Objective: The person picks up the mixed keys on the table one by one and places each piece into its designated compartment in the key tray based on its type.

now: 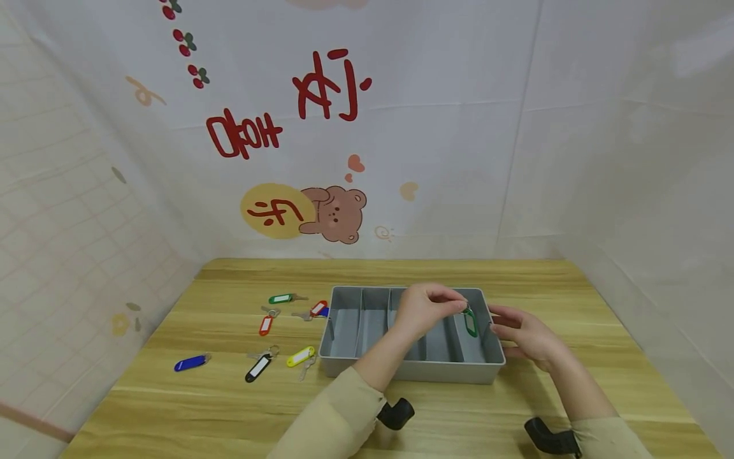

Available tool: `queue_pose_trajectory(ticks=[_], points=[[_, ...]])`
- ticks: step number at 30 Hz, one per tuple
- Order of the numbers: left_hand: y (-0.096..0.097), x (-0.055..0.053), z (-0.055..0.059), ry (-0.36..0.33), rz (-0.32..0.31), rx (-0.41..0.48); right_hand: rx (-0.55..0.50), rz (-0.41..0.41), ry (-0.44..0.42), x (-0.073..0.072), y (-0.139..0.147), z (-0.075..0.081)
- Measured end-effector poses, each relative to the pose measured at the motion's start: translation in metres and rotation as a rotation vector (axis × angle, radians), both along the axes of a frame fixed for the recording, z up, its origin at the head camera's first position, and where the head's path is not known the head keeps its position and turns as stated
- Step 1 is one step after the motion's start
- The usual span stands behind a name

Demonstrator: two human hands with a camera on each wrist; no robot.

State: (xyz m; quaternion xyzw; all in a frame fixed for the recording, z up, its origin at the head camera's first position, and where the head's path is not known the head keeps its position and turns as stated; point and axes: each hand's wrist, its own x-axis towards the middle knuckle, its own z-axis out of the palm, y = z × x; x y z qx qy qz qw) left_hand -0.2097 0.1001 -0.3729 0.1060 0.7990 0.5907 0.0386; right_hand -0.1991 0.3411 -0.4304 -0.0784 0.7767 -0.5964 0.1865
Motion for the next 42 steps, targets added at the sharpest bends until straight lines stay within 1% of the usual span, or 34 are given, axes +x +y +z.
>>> queue_pose_trajectory(ticks=[2, 6, 14, 21, 29, 37, 42], points=[[0.002, -0.001, 0.000, -0.008, 0.008, -0.007, 0.001, -0.006, -0.004, 0.000, 0.001, 0.000], [0.006, -0.003, 0.000, -0.004, 0.024, -0.023, 0.003, -0.010, -0.003, 0.000, 0.003, 0.001], [0.014, -0.006, -0.002, 0.000, 0.059, -0.046, 0.005, 0.003, 0.003, -0.001, 0.003, 0.001], [0.018, -0.012, -0.001, 0.008, 0.085, -0.109, -0.006, -0.005, -0.002, -0.002, 0.003, -0.002], [0.020, -0.017, -0.002, -0.009, 0.094, -0.158, -0.013, 0.000, -0.006, -0.002, 0.003, -0.002], [0.023, -0.016, -0.003, -0.009, 0.111, -0.186, -0.026, 0.010, -0.007, -0.001, 0.002, 0.000], [0.025, -0.014, -0.002, -0.028, 0.129, -0.205, -0.031, 0.018, -0.007, -0.001, 0.002, 0.001]])
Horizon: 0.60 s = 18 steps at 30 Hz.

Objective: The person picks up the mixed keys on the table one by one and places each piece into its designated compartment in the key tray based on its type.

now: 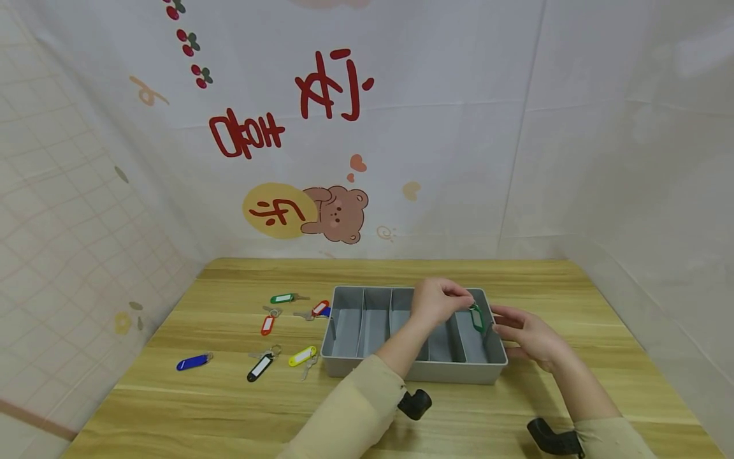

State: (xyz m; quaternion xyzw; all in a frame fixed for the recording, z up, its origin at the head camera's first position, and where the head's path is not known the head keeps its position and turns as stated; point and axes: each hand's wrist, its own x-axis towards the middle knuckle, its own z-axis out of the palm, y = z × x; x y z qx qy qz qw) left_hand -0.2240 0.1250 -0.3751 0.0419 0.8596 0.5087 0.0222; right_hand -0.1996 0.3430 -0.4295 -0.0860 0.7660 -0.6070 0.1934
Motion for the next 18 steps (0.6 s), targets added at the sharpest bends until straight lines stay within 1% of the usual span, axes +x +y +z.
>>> queue_pose_trajectory(ticks=[3, 8, 13, 18], points=[[0.0006, -0.0003, -0.0031, 0.002, -0.007, 0.001, 0.006, -0.001, -0.003, 0.0002, -0.0008, -0.0005], [-0.0019, -0.0028, -0.0083, 0.022, -0.043, 0.022, -0.004, 0.007, 0.004, 0.0003, -0.0008, -0.0004], [-0.0057, -0.0037, -0.0072, 0.030, -0.053, 0.043, -0.013, 0.010, 0.014, -0.0004, 0.0004, -0.0016], [-0.0085, -0.0022, -0.0046, 0.039, -0.064, 0.073, -0.010, 0.011, 0.011, -0.0012, 0.0011, -0.0031]])
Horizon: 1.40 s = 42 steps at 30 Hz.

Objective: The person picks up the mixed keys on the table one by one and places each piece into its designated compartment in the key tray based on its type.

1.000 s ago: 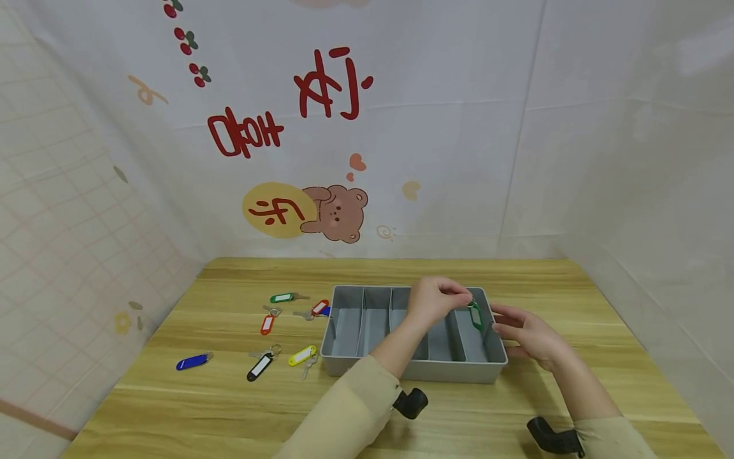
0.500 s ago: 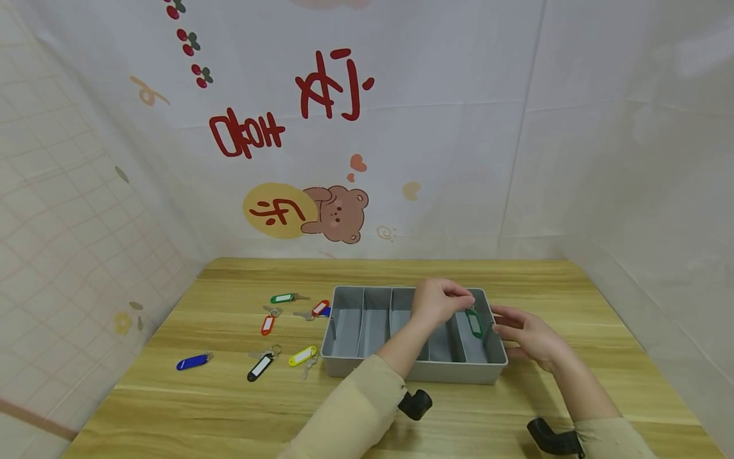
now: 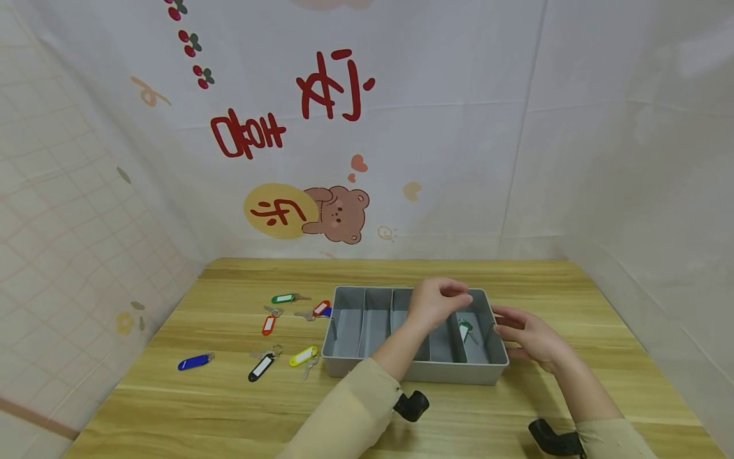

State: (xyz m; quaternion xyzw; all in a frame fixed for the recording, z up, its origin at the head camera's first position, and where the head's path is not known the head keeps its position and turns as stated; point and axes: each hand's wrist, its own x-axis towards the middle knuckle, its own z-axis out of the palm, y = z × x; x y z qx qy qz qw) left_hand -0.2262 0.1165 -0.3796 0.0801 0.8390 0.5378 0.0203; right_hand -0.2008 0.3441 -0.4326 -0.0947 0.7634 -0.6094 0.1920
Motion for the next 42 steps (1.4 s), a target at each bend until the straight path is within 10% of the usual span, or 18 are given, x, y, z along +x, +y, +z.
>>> queue_pose_trajectory(ticks=[23, 42], points=[[-0.023, 0.016, 0.000, 0.038, -0.174, 0.154, 0.003, 0.007, 0.005, 0.000, 0.000, -0.002], [-0.064, 0.014, 0.001, 0.164, -0.312, -0.072, -0.031, 0.007, 0.000, 0.001, 0.000, -0.003]])
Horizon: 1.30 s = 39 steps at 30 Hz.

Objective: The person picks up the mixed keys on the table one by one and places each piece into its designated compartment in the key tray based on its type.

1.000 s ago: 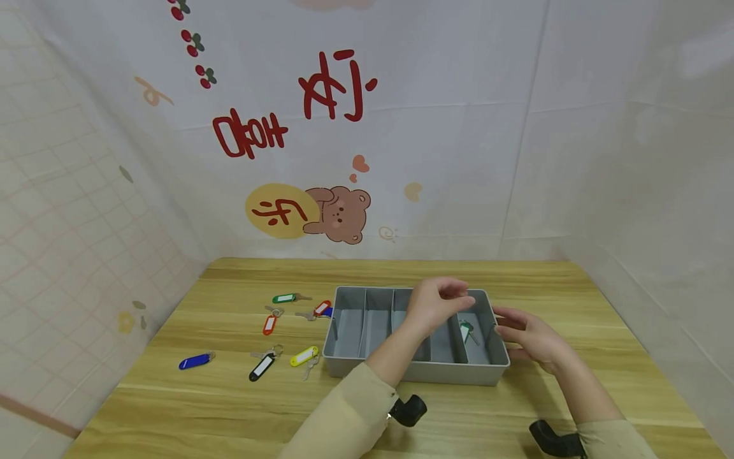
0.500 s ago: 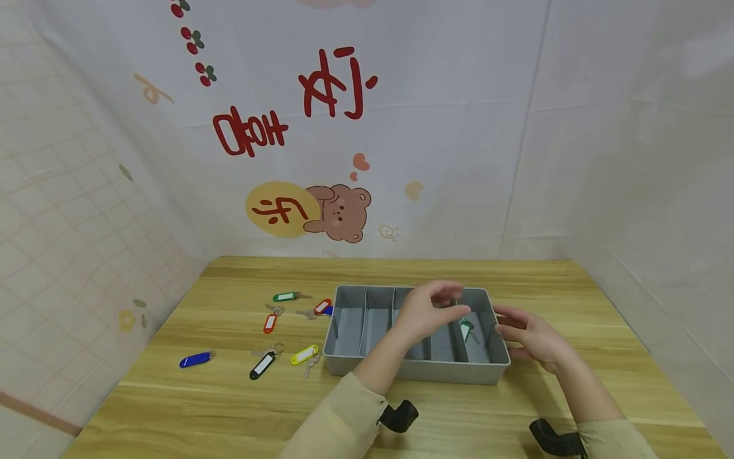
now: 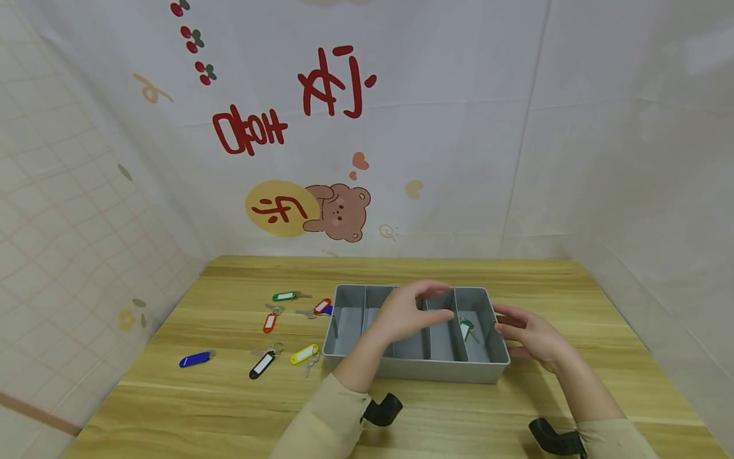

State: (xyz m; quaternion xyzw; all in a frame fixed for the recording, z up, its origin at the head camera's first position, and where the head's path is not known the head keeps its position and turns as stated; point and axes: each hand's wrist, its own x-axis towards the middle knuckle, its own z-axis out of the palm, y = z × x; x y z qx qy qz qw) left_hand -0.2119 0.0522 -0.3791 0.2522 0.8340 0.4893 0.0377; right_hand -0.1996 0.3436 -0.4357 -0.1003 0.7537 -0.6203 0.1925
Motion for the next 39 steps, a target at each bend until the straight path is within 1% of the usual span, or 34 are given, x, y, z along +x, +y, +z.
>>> queue_pose_trajectory(ticks=[4, 7, 11, 15, 22, 29, 34, 39], points=[[-0.012, 0.000, 0.003, 0.055, -0.009, -0.031, 0.001, -0.004, 0.003, 0.000, -0.001, 0.000], [-0.020, -0.001, 0.006, 0.073, -0.009, -0.041, 0.007, -0.002, 0.006, -0.001, -0.001, -0.001], [-0.031, 0.000, 0.009, 0.056, -0.002, -0.036, 0.012, -0.003, 0.004, -0.002, 0.000, 0.001], [-0.043, 0.000, 0.011, 0.056, 0.005, -0.016, 0.016, -0.004, 0.007, -0.002, 0.000, 0.002], [-0.063, -0.004, 0.007, 0.038, 0.031, 0.032, 0.026, -0.018, 0.002, -0.002, 0.001, 0.003], [-0.080, -0.008, 0.005, 0.022, 0.064, 0.060, -0.002, 0.005, 0.003, -0.003, 0.003, 0.004], [-0.094, -0.013, 0.003, 0.009, 0.094, 0.075, -0.028, 0.014, -0.003, -0.005, 0.004, 0.002], [-0.108, -0.017, 0.003, -0.006, 0.125, 0.093, -0.022, 0.012, 0.003, -0.005, 0.004, 0.001]])
